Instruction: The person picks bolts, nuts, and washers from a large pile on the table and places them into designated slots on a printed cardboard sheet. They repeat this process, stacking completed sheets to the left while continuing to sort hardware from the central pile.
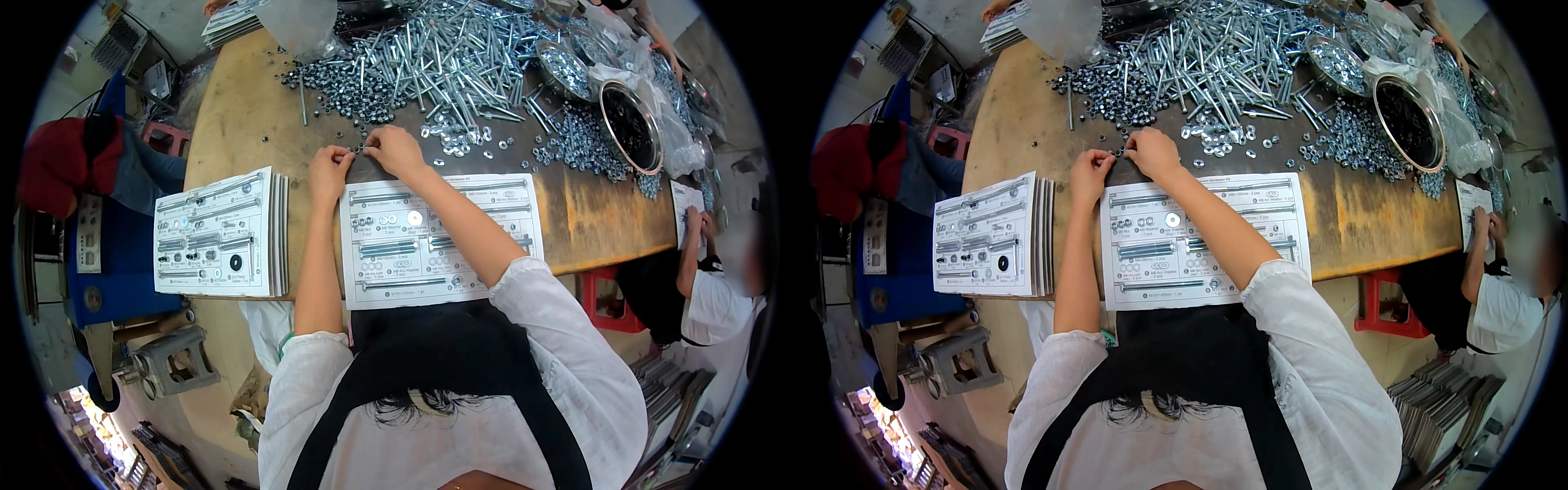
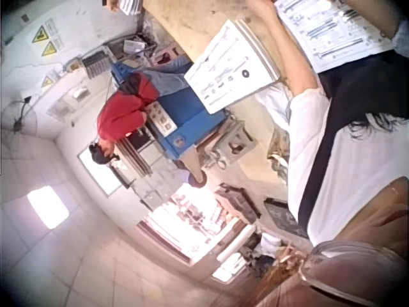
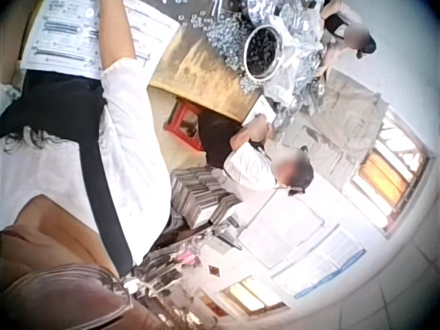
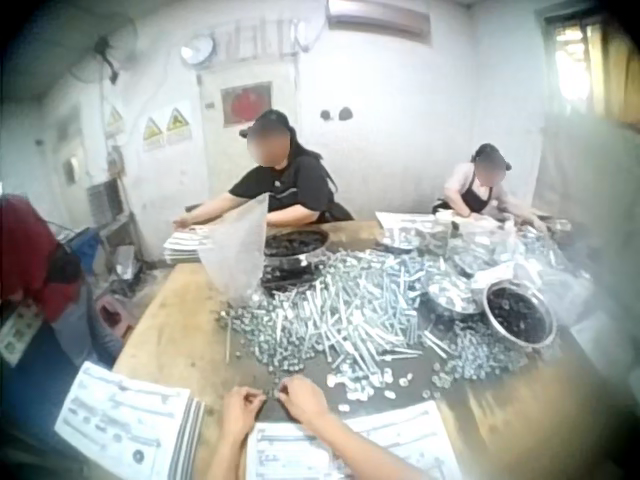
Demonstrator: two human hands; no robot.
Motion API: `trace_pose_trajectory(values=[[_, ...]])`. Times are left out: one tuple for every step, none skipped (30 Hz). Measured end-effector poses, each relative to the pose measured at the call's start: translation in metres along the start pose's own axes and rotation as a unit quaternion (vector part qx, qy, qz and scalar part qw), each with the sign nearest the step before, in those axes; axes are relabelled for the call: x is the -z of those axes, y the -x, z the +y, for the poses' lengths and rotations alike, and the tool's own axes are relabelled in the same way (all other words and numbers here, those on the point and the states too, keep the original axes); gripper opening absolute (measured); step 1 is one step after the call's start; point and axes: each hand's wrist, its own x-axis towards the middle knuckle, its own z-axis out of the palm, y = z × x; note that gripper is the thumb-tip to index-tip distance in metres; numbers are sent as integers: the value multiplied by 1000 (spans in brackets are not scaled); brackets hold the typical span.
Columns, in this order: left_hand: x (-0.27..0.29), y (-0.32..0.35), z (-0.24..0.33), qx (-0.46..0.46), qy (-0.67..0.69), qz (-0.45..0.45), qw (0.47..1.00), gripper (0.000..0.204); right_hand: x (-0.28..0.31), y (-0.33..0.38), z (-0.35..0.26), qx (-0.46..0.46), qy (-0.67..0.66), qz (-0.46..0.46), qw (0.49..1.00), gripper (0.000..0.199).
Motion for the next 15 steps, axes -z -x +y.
trace_pose_trajectory(values=[[1, 0, 0, 9, -5, -2, 1000, 14, -3, 0, -4, -7, 7, -3, 1000, 14], [1, 2, 0, 13, -5, -2, 1000, 13, -5, 0, -7, -13, 15, -6, 1000, 14], [3, 3, 0, 18, -6, 1, 1000, 13, -7, 1, -9, -14, 28, 4, 999, 14], [4, 5, -1, 23, -6, 4, 1000, 12, -9, 1, -10, -14, 42, 15, 999, 13], [4, 6, -1, 10, -10, 8, 1000, 13, -11, 1, -12, -15, 55, 25, 998, 13], [5, 7, -1, -4, -15, 13, 1000, 13, -12, 0, -13, -3, 52, 34, 998, 13], [6, 8, -2, -18, -20, 17, 999, 14, -13, -1, -13, 8, 49, 44, 998, 13], [5, 9, -2, -23, -34, 19, 999, 14, -14, -3, -14, 19, 45, 54, 997, 13], [5, 11, 1, -29, -48, 19, 998, 14, -15, -5, -12, 36, 33, 42, 998, 13], [4, 13, 3, -35, -61, 19, 997, 14, -16, -8, -10, 53, 20, 30, 998, 13], [6, 13, 6, -60, -86, 21, 994, 16, -15, -12, -8, 69, 8, 19, 997, 13], [6, 13, 4, -64, -81, 22, 994, 17, -15, -14, -7, 63, -12, 12, 998, 15], [6, 11, 2, -69, -76, 21, 995, 19, -13, -17, -4, 56, -32, 5, 998, 16], [6, 9, 1, -74, -70, 21, 995, 20, -10, -17, -1, 48, -52, 0, 997, 17], [7, 10, 1, -35, -35, 13, 999, 21, -1, -12, 2, 7, -123, 2, 992, 20]])
